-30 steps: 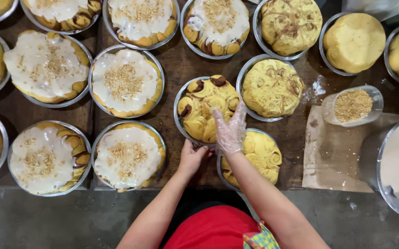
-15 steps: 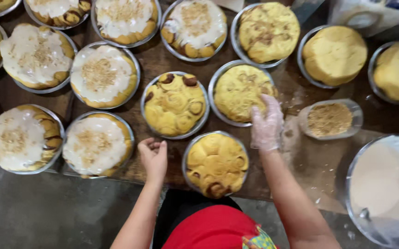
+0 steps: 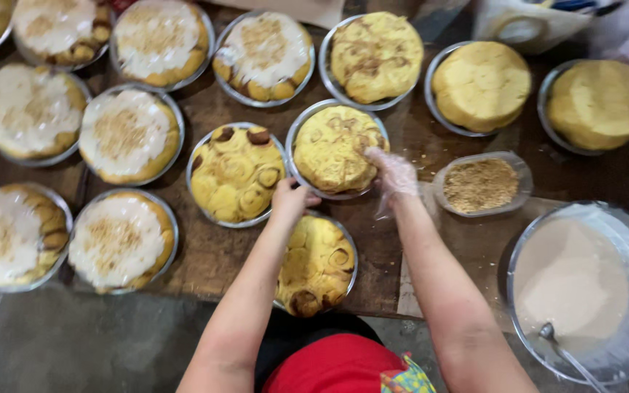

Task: The person applies a white icing to the top of round loaves of bread using a spoon and sprinkles crushed nuts over the icing.

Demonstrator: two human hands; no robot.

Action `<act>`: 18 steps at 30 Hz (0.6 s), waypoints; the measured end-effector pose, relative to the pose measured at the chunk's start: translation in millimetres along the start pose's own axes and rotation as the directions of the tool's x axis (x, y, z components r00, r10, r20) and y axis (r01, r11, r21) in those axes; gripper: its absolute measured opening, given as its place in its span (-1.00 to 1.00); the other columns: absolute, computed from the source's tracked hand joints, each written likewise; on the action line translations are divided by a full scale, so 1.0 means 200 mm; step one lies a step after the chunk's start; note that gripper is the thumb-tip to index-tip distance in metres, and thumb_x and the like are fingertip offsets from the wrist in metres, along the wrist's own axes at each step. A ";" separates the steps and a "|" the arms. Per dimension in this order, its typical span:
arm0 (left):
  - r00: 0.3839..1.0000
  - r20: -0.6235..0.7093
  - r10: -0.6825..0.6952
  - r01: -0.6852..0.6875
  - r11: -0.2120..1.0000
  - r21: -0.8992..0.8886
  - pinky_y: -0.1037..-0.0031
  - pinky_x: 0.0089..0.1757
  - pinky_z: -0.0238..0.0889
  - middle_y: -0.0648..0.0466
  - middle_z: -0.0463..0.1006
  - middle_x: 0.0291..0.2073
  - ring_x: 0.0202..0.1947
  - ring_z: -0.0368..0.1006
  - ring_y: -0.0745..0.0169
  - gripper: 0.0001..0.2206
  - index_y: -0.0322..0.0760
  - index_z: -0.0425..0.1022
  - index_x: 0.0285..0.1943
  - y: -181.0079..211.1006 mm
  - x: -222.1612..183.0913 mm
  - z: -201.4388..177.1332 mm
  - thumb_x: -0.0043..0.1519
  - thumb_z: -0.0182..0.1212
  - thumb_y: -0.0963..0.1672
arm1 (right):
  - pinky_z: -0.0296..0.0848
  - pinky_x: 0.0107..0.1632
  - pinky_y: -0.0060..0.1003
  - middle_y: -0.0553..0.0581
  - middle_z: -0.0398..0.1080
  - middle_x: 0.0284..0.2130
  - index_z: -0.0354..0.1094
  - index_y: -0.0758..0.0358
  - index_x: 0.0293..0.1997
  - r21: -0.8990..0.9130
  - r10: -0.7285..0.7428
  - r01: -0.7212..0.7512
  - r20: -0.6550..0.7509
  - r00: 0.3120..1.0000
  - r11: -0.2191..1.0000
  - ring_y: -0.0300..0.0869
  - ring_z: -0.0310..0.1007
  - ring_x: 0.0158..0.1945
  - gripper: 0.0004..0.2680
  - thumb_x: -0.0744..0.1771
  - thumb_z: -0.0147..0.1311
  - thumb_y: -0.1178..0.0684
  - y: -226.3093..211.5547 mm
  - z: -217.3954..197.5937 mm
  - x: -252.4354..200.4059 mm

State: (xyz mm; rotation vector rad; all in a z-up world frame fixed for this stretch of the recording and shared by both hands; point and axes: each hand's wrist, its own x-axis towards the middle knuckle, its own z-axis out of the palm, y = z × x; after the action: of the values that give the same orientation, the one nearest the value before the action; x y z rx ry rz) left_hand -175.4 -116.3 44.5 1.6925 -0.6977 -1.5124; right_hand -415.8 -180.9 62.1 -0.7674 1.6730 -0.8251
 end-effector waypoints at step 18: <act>0.950 0.259 0.177 -0.224 0.961 0.165 0.43 -0.43 0.48 0.00 0.57 -0.41 -0.43 0.64 0.26 -0.88 -0.40 0.35 -0.15 0.24 -0.26 -0.11 0.26 0.15 -0.19 | 0.60 0.05 0.06 0.19 0.52 0.02 0.38 0.18 0.19 0.737 0.225 -0.217 0.090 0.970 0.640 0.04 0.57 0.04 -0.51 0.15 0.37 0.00 -0.26 0.14 -0.50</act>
State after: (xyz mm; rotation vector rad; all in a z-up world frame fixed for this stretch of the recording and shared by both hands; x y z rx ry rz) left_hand -158.5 -98.0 113.8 1.5323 -1.1445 -1.5592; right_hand -362.8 -131.9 151.7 0.0278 1.2184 -1.2144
